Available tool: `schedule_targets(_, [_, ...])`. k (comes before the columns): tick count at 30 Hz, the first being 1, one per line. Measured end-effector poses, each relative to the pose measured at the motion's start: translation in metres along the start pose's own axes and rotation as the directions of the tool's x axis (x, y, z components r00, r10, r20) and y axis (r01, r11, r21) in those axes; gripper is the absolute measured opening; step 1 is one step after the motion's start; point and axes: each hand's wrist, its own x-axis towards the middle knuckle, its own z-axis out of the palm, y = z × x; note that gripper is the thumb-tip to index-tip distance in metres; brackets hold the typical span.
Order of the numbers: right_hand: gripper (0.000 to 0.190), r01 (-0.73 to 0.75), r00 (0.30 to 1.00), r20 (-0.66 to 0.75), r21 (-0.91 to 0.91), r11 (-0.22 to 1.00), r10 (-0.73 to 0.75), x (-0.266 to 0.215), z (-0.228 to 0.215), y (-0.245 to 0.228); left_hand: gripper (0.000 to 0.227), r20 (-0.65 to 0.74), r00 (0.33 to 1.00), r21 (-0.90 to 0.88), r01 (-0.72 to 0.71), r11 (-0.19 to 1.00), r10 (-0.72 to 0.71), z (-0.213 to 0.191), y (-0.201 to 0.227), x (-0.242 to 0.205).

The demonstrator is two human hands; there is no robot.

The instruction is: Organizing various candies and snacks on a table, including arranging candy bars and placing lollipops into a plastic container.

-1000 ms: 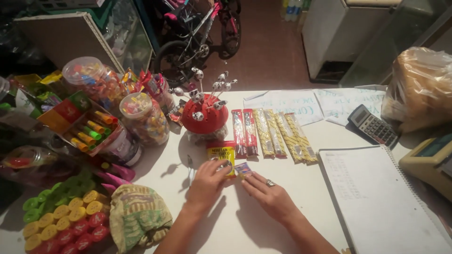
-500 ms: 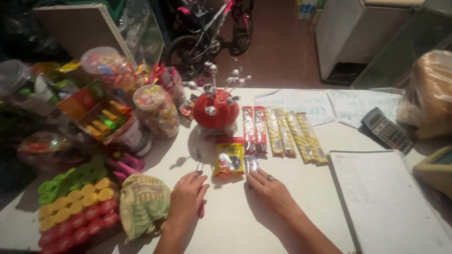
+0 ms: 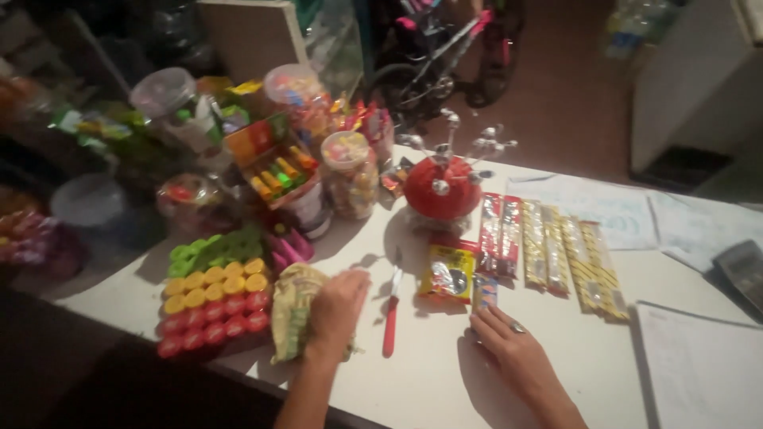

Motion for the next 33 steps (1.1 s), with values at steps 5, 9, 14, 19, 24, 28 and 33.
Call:
schedule_targets(5, [0.037, -0.036, 0.998, 0.048, 0.036, 0.999, 0.034, 0.007, -0.010, -0.011, 0.020, 0.004, 0.988, 0.012, 0.157, 0.987, -0.157, -0.039, -0.009, 0.029])
schedule_targets(9, [0.034, -0.040, 0.996, 0.079, 0.050, 0.998, 0.036, 0.008, -0.008, -0.008, 0.021, -0.182, 0.978, 0.064, 0.115, 0.991, -0.102, -0.051, -0.008, 0.050])
schedule_targets(14, [0.037, -0.025, 0.998, 0.061, 0.053, 0.998, 0.022, 0.011, -0.024, -0.014, 0.020, -0.183, 0.925, 0.200, 0.366, 0.909, -0.332, -0.069, -0.043, 0.067])
schedule_targets(19, [0.038, -0.048, 0.997, 0.054, 0.051, 0.998, 0.045, 0.007, -0.019, -0.006, 0.026, -0.021, 0.776, 0.331, 0.601, 0.728, -0.631, -0.075, -0.074, 0.059])
schedule_targets(24, [0.037, -0.025, 0.995, 0.093, 0.053, 0.998, 0.020, 0.012, -0.010, -0.005, 0.015, -0.189, 0.938, 0.326, 0.339, 0.883, -0.290, -0.055, -0.108, 0.039])
schedule_targets(28, [0.035, -0.029, 0.995, 0.100, 0.087, 0.996, 0.021, 0.014, -0.010, -0.008, 0.016, -0.207, 0.936, 0.287, 0.338, 0.896, -0.286, -0.066, -0.095, 0.030])
schedule_targets(33, [0.036, -0.030, 0.989, 0.144, 0.058, 0.998, 0.021, 0.017, -0.020, -0.014, 0.037, -0.015, 0.871, 0.396, 0.456, 0.797, -0.491, -0.100, -0.036, 0.016])
